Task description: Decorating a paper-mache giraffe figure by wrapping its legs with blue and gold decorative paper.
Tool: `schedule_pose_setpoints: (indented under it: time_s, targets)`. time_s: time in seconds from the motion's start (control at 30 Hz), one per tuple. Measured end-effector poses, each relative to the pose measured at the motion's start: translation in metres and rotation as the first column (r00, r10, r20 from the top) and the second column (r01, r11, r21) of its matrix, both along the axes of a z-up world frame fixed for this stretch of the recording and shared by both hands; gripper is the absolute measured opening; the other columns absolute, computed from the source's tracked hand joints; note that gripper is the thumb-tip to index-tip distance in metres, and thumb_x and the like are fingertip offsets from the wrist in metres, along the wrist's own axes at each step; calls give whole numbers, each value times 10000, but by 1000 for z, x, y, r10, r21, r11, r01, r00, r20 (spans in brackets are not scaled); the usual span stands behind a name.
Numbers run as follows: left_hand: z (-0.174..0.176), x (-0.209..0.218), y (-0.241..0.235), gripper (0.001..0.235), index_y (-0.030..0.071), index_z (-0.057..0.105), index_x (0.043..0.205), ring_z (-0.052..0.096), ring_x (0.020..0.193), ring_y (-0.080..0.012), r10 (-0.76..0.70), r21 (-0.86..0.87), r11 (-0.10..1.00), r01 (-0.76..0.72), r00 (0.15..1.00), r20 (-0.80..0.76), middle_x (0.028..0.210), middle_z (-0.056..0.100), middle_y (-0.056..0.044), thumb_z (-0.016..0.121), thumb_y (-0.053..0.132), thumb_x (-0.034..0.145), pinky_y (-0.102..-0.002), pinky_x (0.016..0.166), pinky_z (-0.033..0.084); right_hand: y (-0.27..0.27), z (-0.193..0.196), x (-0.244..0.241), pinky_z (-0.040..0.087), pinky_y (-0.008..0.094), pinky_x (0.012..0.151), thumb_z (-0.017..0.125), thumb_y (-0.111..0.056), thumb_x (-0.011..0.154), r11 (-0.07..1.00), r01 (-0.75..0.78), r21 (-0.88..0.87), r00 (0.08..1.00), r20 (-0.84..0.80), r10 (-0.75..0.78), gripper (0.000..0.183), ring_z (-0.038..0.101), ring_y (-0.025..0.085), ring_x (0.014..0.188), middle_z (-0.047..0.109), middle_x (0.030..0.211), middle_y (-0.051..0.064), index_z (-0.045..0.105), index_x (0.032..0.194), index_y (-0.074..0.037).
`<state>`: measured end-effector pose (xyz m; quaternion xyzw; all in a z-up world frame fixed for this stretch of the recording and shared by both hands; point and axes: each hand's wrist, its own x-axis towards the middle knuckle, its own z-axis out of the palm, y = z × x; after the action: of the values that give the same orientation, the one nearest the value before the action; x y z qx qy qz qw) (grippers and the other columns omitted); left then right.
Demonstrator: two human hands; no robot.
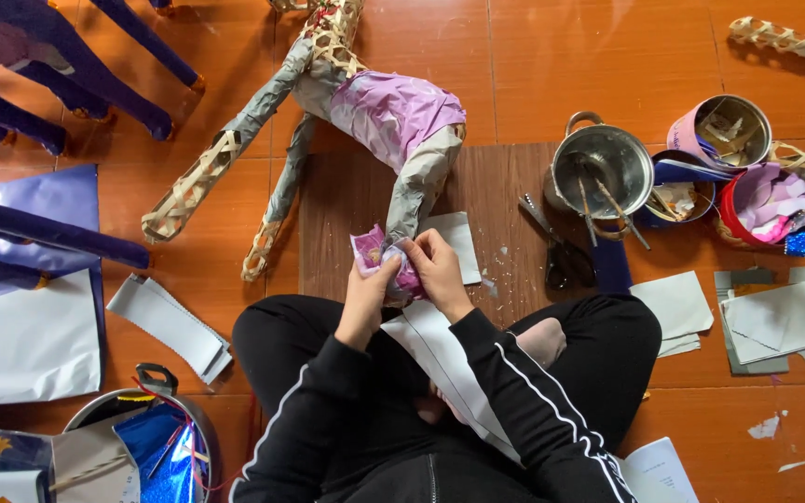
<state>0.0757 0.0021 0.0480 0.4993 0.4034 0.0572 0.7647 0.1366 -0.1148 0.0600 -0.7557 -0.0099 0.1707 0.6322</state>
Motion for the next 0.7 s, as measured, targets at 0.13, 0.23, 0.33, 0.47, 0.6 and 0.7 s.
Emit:
schedule_pose_setpoints:
  time_s: [0.13, 0.23, 0.33, 0.47, 0.6, 0.7]
  targets:
    - [37, 12, 0, 756, -22, 482, 1384, 581, 1108, -337, -218, 164, 964, 208, 975, 49, 1202, 598, -266, 850, 226, 772, -545, 925, 494, -4, 3, 0, 440, 270, 565, 679, -292, 950, 997, -48, 62, 999, 23, 47, 235, 517, 108, 613, 564, 580, 31, 613, 825, -105]
    - [9, 22, 9, 851, 13, 453, 1405, 589, 1123, -322, -332, 220, 921, 322, 943, 8, 1234, 605, -246, 891, 316, 742, -525, 979, 461, -5, 3, 1, 428, 271, 556, 639, -181, 958, 989, -110, 104, 994, 37, 106, 157, 508, 113, 613, 546, 571, 38, 606, 848, -73]
    - [0, 33, 15, 827, 88, 505, 1341, 675, 951, -198, -474, 231, 846, 480, 877, -85, 1040, 712, -123, 934, 382, 698, -422, 865, 531, -6, 3, 4, 382, 222, 535, 626, -111, 923, 972, -158, 174, 987, -10, 162, 78, 481, 94, 577, 518, 568, -21, 588, 860, -85]
    - [15, 42, 22, 831, 44, 472, 1339, 662, 908, -203, -589, 180, 784, 594, 804, -84, 968, 704, -134, 922, 308, 692, -384, 823, 535, -7, -12, 19, 380, 207, 517, 651, -59, 817, 953, -263, 147, 963, -23, 269, 65, 500, 78, 555, 561, 549, -4, 593, 828, -86]
    - [35, 45, 21, 998, 62, 444, 1413, 599, 1133, -295, -619, 233, 741, 629, 775, -123, 1179, 631, -209, 967, 304, 598, -453, 999, 456, -6, -14, 29, 387, 212, 507, 806, -81, 693, 955, -248, 163, 959, -97, 266, 204, 522, 100, 533, 598, 553, 43, 614, 759, -68]
    - [56, 41, 12, 1016, 55, 456, 1412, 578, 1167, -303, -609, 243, 756, 607, 789, -78, 1196, 619, -216, 972, 269, 564, -443, 1019, 443, -19, -2, 23, 492, 253, 735, 597, -193, 985, 962, -243, 122, 967, -51, 250, 178, 560, 74, 781, 690, 767, 36, 704, 887, -92]
